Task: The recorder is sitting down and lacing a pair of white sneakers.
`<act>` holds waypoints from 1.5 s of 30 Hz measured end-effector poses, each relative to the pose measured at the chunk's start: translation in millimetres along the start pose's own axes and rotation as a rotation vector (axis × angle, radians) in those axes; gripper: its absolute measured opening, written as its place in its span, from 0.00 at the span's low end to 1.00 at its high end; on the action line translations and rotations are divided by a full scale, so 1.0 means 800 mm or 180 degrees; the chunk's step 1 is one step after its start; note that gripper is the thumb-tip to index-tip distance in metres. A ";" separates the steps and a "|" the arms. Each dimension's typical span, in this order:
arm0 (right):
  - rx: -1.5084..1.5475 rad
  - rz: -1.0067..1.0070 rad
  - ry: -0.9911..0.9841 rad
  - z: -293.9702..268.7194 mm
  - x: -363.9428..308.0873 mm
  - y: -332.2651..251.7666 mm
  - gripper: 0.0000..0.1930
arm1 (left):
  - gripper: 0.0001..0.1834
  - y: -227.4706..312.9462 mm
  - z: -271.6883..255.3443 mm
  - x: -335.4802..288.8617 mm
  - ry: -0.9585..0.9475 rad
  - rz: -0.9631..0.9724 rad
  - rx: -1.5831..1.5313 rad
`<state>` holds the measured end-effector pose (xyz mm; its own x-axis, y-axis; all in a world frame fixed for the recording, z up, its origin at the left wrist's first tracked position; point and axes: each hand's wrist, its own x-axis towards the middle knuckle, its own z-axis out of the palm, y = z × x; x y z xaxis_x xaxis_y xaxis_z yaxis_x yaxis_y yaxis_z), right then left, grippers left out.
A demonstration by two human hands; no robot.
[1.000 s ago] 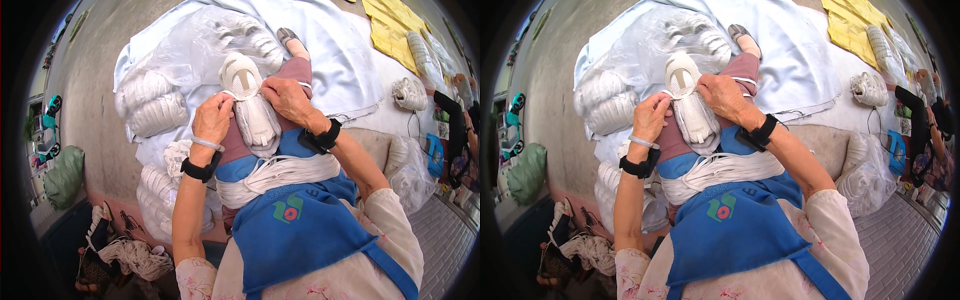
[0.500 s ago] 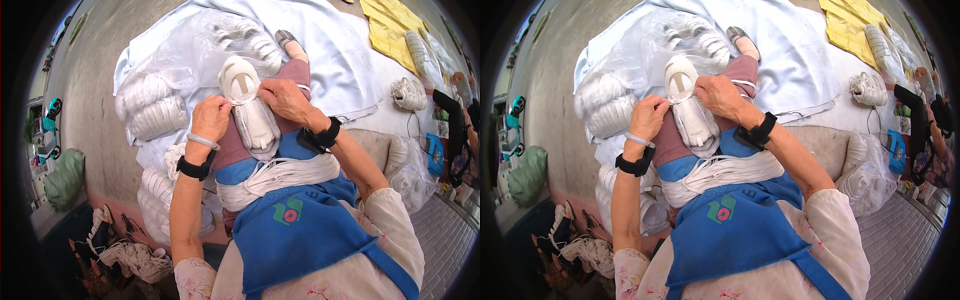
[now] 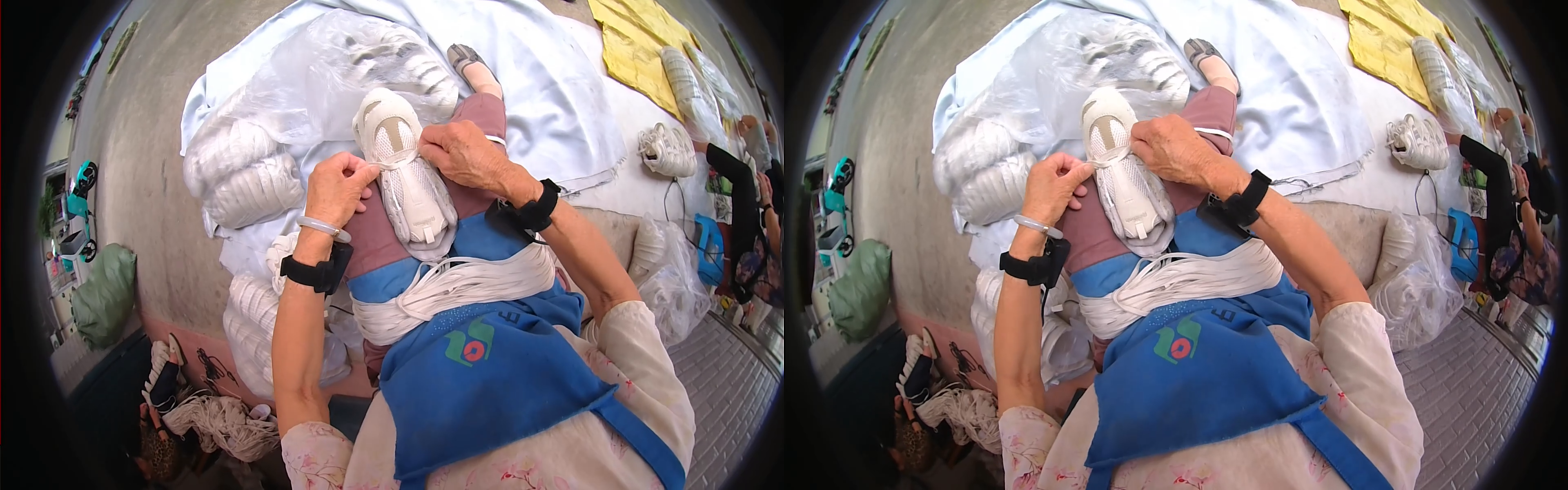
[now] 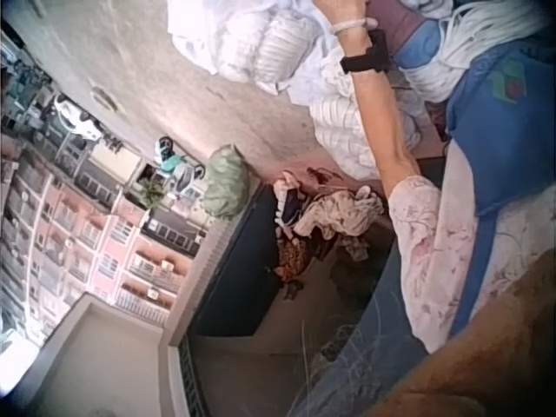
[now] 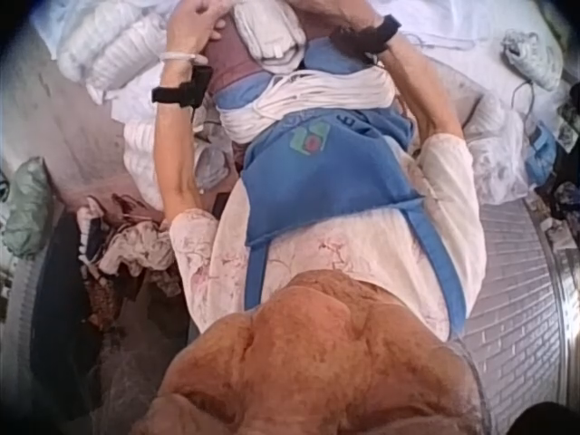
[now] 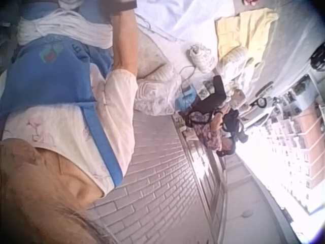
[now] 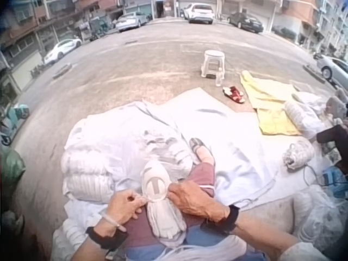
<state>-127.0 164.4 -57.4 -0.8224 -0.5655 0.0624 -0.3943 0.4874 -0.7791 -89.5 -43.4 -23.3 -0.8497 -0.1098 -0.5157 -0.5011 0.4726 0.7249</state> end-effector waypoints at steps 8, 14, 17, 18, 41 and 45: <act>-0.0712 -0.0131 0.0042 0.010 0.008 -0.010 0.06 | 0.08 -0.027 0.016 0.006 0.1036 0.2416 0.1565; -0.0644 -0.0093 0.0254 0.014 -0.003 -0.009 0.05 | 0.07 -0.036 0.021 0.000 0.0493 0.1081 0.0072; -0.0968 -0.0403 0.0339 0.017 -0.011 -0.025 0.05 | 0.07 -0.037 0.019 0.003 0.0652 0.1292 0.0694; -0.1121 -0.0552 0.0327 0.018 -0.011 -0.028 0.05 | 0.07 -0.033 0.022 0.003 0.0921 0.1999 0.1243; 0.0884 0.0521 0.0878 0.022 -0.023 0.001 0.09 | 0.15 0.012 0.046 -0.018 0.0874 0.1476 0.1404; 0.0678 0.0605 0.0729 0.020 -0.018 -0.004 0.08 | 0.18 0.019 0.044 -0.017 0.0629 0.1162 0.1598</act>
<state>-106.9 160.2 -65.9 -0.9528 -0.3026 0.0233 -0.1511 0.4064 -0.9011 -80.0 -3.7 -21.2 -0.9890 -0.0011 -0.1482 -0.0776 0.8559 0.5114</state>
